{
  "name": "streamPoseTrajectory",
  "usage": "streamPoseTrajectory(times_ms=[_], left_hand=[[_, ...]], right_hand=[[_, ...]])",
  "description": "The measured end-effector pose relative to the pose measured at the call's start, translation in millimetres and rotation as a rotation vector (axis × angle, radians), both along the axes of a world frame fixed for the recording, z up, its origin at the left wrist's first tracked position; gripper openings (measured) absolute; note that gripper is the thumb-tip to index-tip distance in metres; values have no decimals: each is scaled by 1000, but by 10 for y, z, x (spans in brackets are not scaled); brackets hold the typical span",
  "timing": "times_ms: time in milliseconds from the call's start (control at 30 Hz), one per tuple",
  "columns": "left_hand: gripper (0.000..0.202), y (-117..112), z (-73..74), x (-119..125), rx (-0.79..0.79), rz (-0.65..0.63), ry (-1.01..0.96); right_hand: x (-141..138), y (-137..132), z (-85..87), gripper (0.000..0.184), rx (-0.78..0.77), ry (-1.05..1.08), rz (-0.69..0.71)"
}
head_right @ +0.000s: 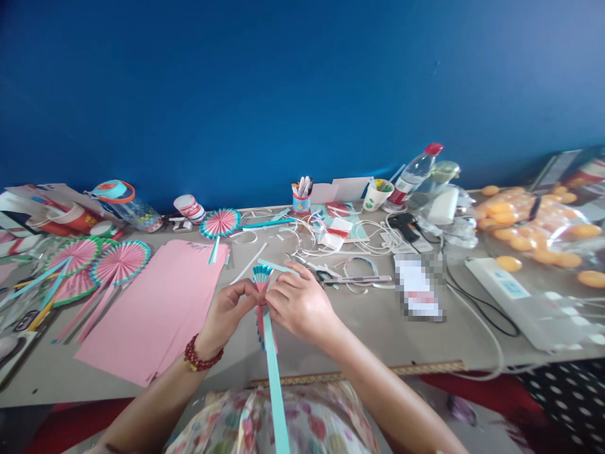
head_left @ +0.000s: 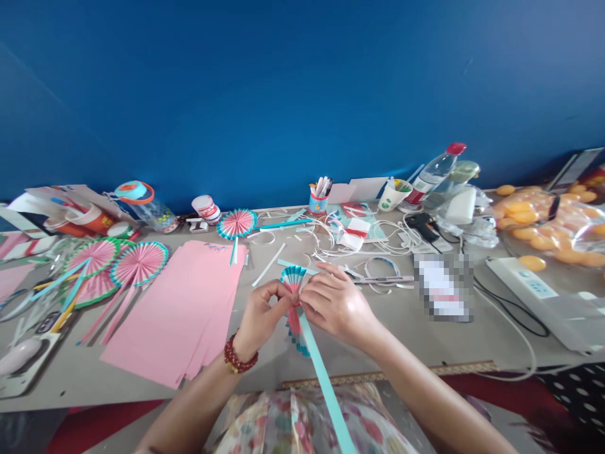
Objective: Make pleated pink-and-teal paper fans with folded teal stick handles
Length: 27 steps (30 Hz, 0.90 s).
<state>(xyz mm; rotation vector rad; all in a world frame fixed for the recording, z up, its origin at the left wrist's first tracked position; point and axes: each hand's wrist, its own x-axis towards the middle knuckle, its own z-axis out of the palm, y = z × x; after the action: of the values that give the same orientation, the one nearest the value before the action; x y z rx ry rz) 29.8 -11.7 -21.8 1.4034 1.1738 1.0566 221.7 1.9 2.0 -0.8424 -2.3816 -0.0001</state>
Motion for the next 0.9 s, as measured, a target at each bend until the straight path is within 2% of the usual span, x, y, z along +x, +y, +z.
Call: streamPoseTrajectory(times_ms=[667, 900], left_hand=[[19, -5, -1, -18, -33, -23, -20], [18, -7, 4, -22, 26, -17, 17]], right_hand=[[32, -2, 10, 13, -23, 5, 25], [42, 0, 19, 14, -67, 33, 25]])
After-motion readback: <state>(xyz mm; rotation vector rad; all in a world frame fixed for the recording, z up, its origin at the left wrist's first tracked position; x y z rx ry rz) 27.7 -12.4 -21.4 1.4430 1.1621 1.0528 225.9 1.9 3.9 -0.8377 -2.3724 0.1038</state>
